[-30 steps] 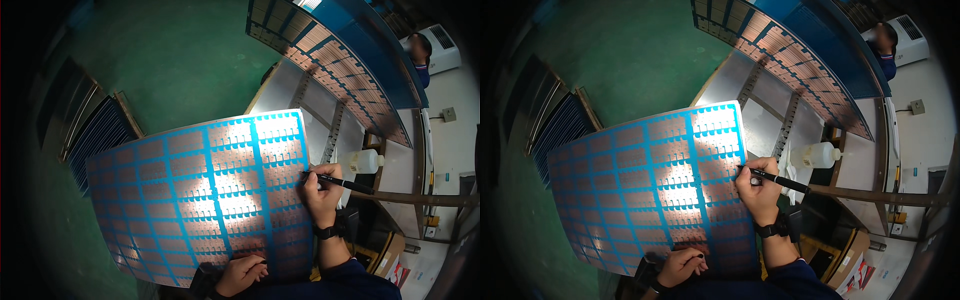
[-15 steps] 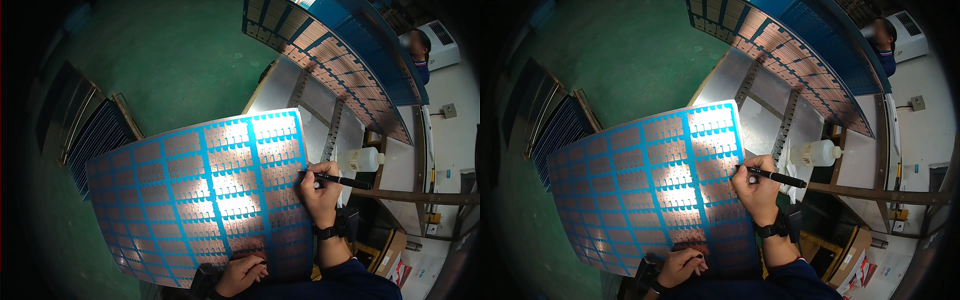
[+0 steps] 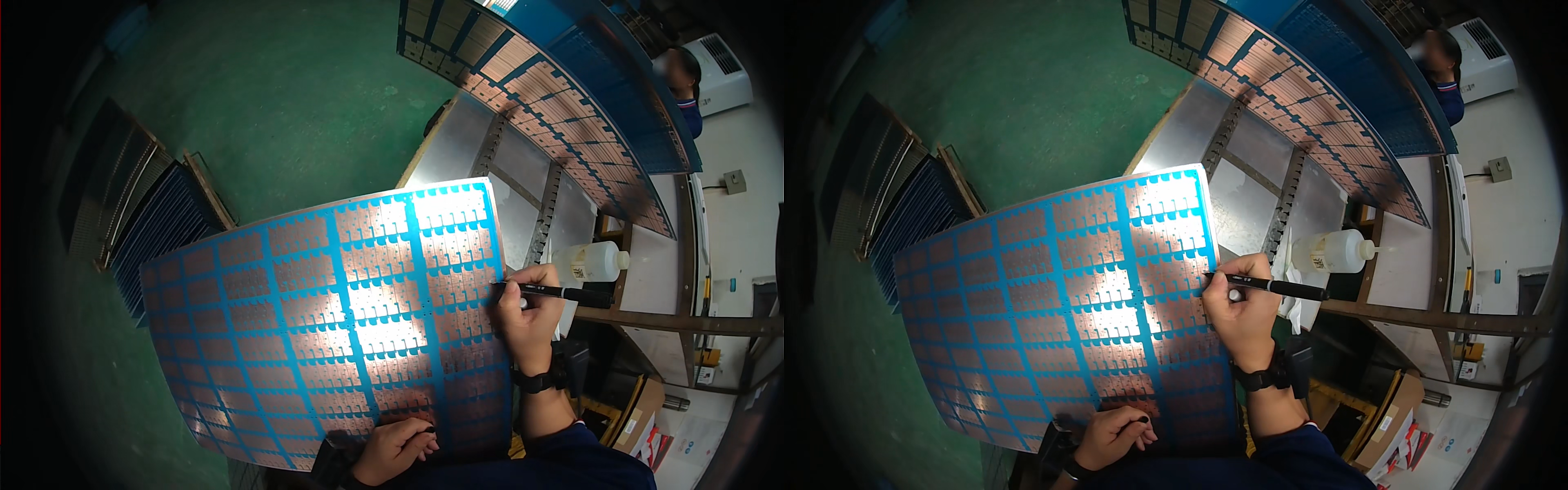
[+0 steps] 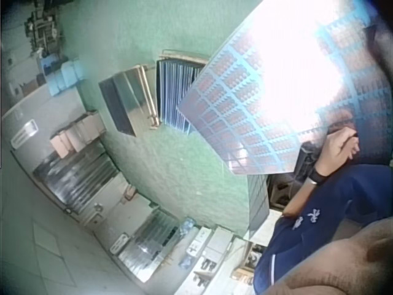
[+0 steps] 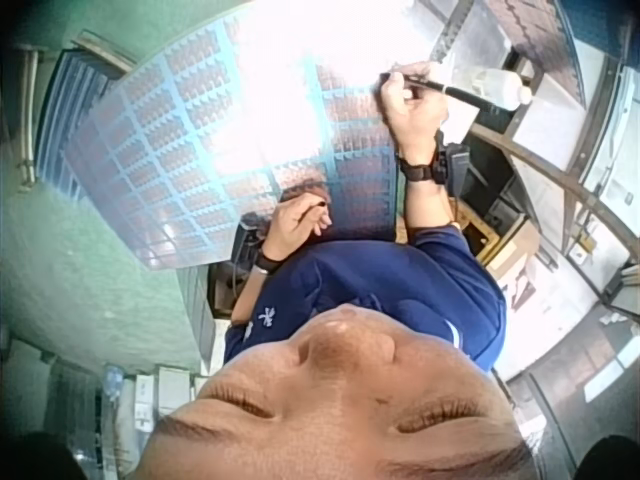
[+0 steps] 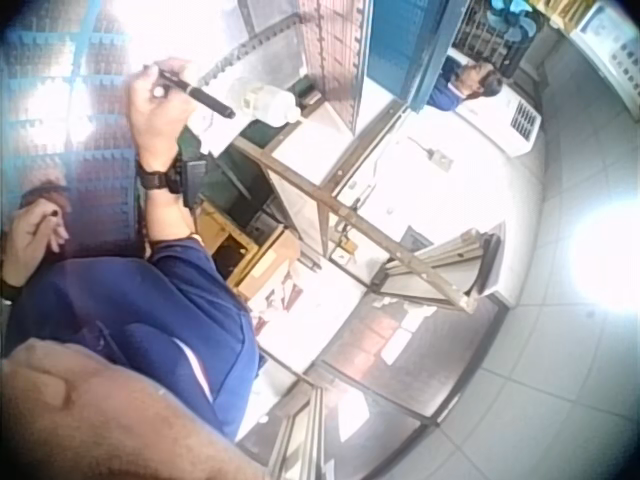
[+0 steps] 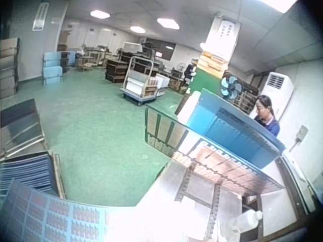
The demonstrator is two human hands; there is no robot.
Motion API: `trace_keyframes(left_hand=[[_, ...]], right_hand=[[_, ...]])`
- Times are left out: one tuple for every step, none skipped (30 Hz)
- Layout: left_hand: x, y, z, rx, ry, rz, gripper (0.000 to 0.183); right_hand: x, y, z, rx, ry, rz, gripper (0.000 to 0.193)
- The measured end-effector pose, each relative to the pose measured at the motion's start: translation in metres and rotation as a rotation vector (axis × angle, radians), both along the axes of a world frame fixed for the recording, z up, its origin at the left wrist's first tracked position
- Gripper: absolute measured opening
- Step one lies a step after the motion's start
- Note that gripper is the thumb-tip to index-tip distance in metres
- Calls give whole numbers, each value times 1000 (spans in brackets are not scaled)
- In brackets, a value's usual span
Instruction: Inspecting and marking metal parts on a large blue substrate sheet with a marker.
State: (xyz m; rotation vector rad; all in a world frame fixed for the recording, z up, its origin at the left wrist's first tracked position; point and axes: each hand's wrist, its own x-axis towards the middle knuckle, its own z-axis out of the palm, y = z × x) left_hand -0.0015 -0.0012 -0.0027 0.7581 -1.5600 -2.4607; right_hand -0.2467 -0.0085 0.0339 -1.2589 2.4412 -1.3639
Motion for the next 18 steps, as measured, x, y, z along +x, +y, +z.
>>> trace_keyframes(left_hand=[[-1,0,0,-1,5,1,11],[-1,0,1,-2,9,1,11],[0,-1,0,-5,5,4,11],[1,0,-1,22,16,19,12],[1,0,-3,49,28,35,12],[2,1,-4,45,26,33,12],[2,3,-6,87,28,66,13],[3,5,-7,128,29,99,13],[3,6,-7,127,25,93,13],[3,6,-7,121,20,98,14],[4,6,-6,114,14,104,14],[3,5,-4,106,8,92,15],[4,6,-3,104,10,85,15],[5,7,-3,76,7,82,15],[5,8,-3,47,4,83,15],[6,9,-3,43,4,81,15],[7,10,-3,30,2,85,14],[7,11,-4,17,0,90,14]], right_hand=[[-1,4,1,-56,-112,8,12],[-2,8,3,-113,-225,16,12],[1,14,9,-124,-406,52,11],[3,20,18,-101,-511,133,12],[5,26,26,-78,-616,215,12],[5,36,34,62,-653,369,11],[8,42,36,134,-670,526,10],[11,45,42,267,-713,691,9],[19,45,45,366,-686,829,10],[29,48,42,384,-726,882,11],[39,53,37,401,-766,937,13],[44,55,37,397,-764,930,13],[48,57,36,436,-763,920,14],[51,59,36,474,-762,909,14],[54,60,35,471,-760,909,14],[56,61,34,462,-722,902,14],[57,62,33,452,-686,896,15],[59,64,31,449,-684,895,15]])
